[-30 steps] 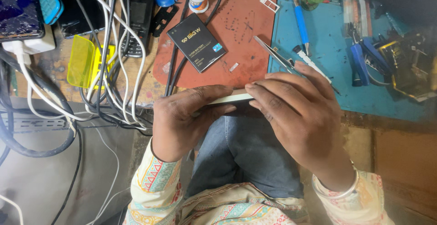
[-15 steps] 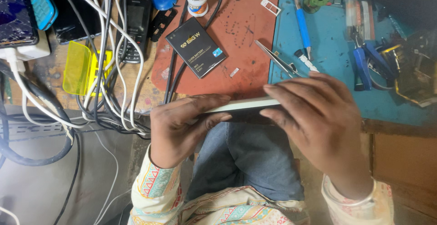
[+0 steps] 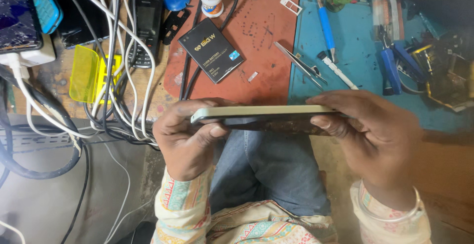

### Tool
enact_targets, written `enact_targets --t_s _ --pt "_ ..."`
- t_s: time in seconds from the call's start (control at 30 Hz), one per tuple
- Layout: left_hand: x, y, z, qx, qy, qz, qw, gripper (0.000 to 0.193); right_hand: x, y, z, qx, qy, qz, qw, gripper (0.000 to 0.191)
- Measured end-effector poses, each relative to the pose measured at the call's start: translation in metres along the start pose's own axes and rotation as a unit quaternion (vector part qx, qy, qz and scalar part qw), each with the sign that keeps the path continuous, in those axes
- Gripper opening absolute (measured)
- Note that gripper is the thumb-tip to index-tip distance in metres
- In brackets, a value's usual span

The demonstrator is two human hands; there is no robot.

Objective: The person removes a SIM card from a cracked smartphone, then opens the back cover to expose the battery and internal components. They use a screwdriver to loosen screws inside the chassis and continue disassembly.

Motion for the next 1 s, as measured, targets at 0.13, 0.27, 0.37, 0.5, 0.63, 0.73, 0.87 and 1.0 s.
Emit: enact_targets --t_s 0.13,0.27,0.37,0.5,0.63,0.73,0.87,1.0 --pt "-0.017 0.009 -0.001 -0.048 0.015 0.079 0.996 0.026 -0.013 0.010 0.007 -0.057 0.008 0.074 0.996 0.029" --pt "-0.063 0.032 0.002 -0.018 -0.102 0.359 0.927 0.028 -0.004 -0.043 0.000 0.068 0.055 -0.196 0.977 0.043" --pt "-0.092 0.038 0.012 -0.039 -0.160 0.465 0.870 0.032 0.001 -0.060 0.003 0.148 0.048 -0.038 0.987 0.041" --pt "-0.100 0.040 0.022 -0.025 -0.162 0.476 0.864 0.034 0.002 -0.072 0.002 0.130 0.032 -0.111 0.985 0.029" --pt "-0.082 0.035 0.022 0.031 -0.131 0.446 0.885 0.035 0.006 -0.059 0.004 0.062 0.054 -0.050 0.995 0.023" --pt "-0.086 0.037 0.017 -0.033 -0.168 0.412 0.895 0.029 0.007 -0.056 -0.001 0.051 0.065 -0.041 0.996 0.023" --pt "-0.089 0.038 0.012 -0.060 -0.167 0.421 0.890 0.030 0.008 -0.055 -0.009 0.077 0.065 -0.043 0.994 0.023" --pt "-0.092 0.038 0.015 -0.061 -0.178 0.418 0.889 0.032 0.013 -0.039 -0.018 0.083 0.085 0.055 0.991 0.021"
Point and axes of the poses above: each hand's wrist, its own z-axis towards the middle knuckle, its own x-axis out of the back of the hand, y = z × x, the point moved 9 cm from there along z, towards the middle knuckle, and after that the axes turned 9 degrees about -y, right-handed, at the moved point
